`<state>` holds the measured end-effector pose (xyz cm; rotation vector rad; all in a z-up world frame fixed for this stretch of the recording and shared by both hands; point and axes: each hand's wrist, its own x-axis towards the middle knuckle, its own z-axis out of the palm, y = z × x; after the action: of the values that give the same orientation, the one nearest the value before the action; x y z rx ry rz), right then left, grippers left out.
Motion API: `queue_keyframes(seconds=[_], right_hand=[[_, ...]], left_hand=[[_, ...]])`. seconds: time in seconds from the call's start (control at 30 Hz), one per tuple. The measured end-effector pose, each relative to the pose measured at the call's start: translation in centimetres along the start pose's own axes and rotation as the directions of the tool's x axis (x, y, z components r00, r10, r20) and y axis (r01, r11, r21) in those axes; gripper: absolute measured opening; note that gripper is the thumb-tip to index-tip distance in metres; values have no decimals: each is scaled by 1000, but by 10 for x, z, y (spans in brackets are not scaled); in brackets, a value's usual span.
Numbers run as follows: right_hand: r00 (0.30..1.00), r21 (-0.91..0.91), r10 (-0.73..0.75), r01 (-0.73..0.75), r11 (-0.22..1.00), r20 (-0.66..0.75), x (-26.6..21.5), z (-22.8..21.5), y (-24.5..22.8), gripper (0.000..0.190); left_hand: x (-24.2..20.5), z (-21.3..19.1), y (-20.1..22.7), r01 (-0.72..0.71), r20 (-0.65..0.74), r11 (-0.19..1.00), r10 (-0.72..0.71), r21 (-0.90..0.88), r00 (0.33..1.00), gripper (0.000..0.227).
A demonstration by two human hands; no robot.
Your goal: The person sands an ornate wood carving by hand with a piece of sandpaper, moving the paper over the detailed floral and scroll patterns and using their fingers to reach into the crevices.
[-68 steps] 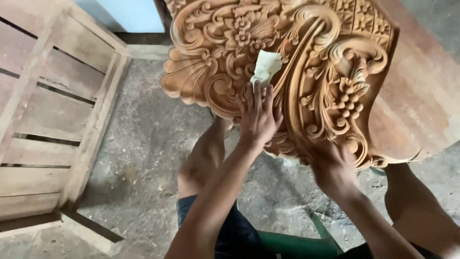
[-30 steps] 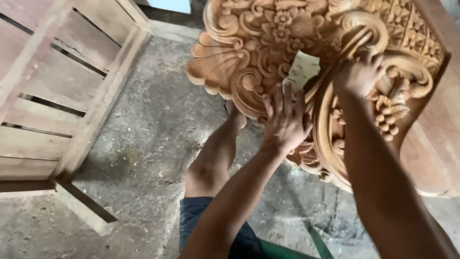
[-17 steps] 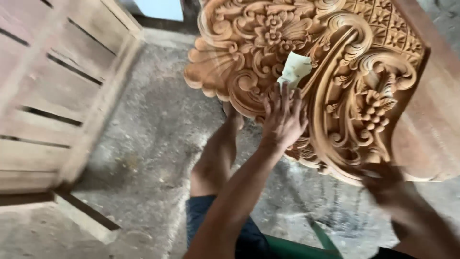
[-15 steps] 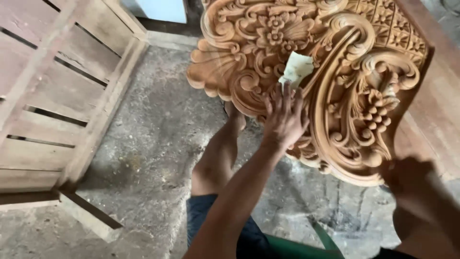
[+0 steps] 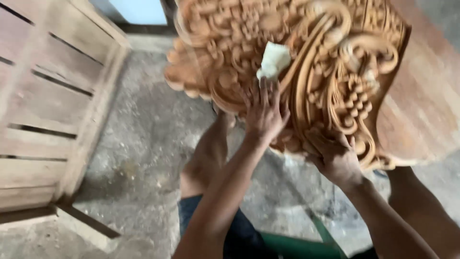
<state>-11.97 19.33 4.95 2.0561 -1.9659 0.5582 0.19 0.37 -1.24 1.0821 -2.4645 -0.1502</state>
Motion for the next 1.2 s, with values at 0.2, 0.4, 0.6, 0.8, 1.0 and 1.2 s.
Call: queue_keyframes(seconds=[0.2, 0.4, 0.6, 0.8, 1.0, 1.2], right_hand=[[910, -16, 308, -316, 949, 277, -10, -7, 1, 18], [996, -68, 24, -30, 997, -81, 8, -10, -31, 23], [969, 96, -248, 247, 964, -3, 25, -1, -45, 15], [681, -360, 343, -124, 925, 647, 49, 0, -54, 31], [883, 29, 155, -187, 982, 443, 27, -9, -23, 29], [905, 164, -421, 425, 890, -58, 8, 8, -1, 30]], left_hand=[[5, 2, -4, -3, 66, 1000, 2, 15, 998, 71], [2, 0, -2, -17, 20, 1000, 17, 7, 1000, 75], [6, 13, -6, 6, 91, 1000, -8, 18, 996, 64], [-2, 13, -6, 9, -36, 998, -12, -63, 999, 56], [-11, 5, -5, -32, -80, 986, 19, -163, 997, 58], [-11, 14, -15, -22, -146, 985, -3, -169, 989, 53]])
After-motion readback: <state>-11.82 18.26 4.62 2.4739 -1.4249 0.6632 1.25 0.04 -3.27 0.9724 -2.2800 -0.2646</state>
